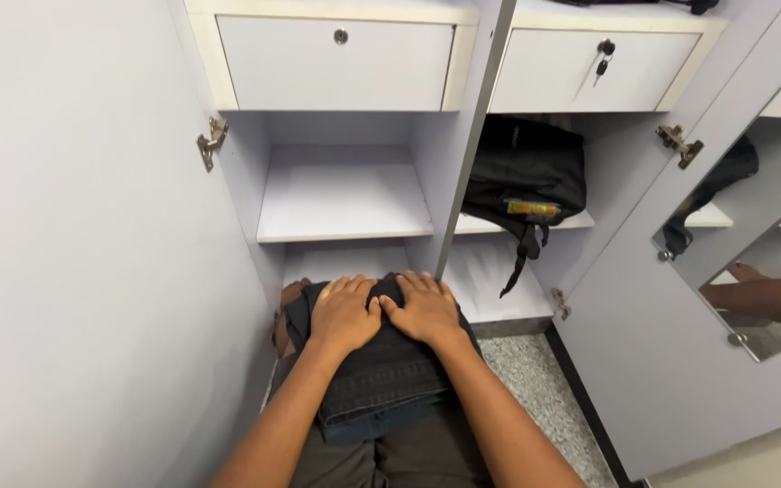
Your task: The person folds several pairs of pants, including blue, beige, and black jeans, and places them into a white wardrobe. The person repeatedly takes pants from the wardrobe, folds them on their lap, and stacks them back onto the shelf.
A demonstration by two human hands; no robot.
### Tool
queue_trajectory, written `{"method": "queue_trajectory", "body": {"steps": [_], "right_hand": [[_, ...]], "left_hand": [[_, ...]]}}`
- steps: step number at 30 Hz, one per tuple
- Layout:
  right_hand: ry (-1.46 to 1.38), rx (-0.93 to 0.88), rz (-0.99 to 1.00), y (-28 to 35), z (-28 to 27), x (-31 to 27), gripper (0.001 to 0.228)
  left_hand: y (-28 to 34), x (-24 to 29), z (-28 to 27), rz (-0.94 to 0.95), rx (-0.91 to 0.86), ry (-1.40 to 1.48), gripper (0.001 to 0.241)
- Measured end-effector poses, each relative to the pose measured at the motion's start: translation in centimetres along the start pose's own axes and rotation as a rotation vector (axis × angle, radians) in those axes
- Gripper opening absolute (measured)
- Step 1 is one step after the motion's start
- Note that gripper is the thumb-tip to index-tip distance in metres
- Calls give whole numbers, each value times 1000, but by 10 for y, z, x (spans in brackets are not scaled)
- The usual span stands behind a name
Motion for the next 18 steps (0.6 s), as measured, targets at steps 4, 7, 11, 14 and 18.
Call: {"method": "queue_trajectory", "body": {"steps": [4, 7, 11, 14, 18], "right_hand": [[-111, -194, 371, 13, -15, 10, 87], [-246, -219, 484, 14, -3, 25, 102], [-192, -191, 452, 17, -3, 24, 102], [-147, -159, 436, 17, -3, 19, 99], [-43, -119, 413, 13, -1, 12, 94]], "left_hand": [[11, 6, -41, -143, -36, -58, 61], [6, -21, -32, -313, -43, -88, 65], [10, -52, -40, -505, -47, 102, 70], [19, -46, -64, -616, -131, 188, 71], [0, -35, -66, -591, -57, -125, 78]]}}
Point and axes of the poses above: each hand's wrist, its own y-axis away from the middle knuckle, its own z-axis out of the palm, x = y × z, the point moved 5 cm from there along -y, towards the middle knuckle, and after that the axes turned 6 degrees about -z, right-handed, at the moved point
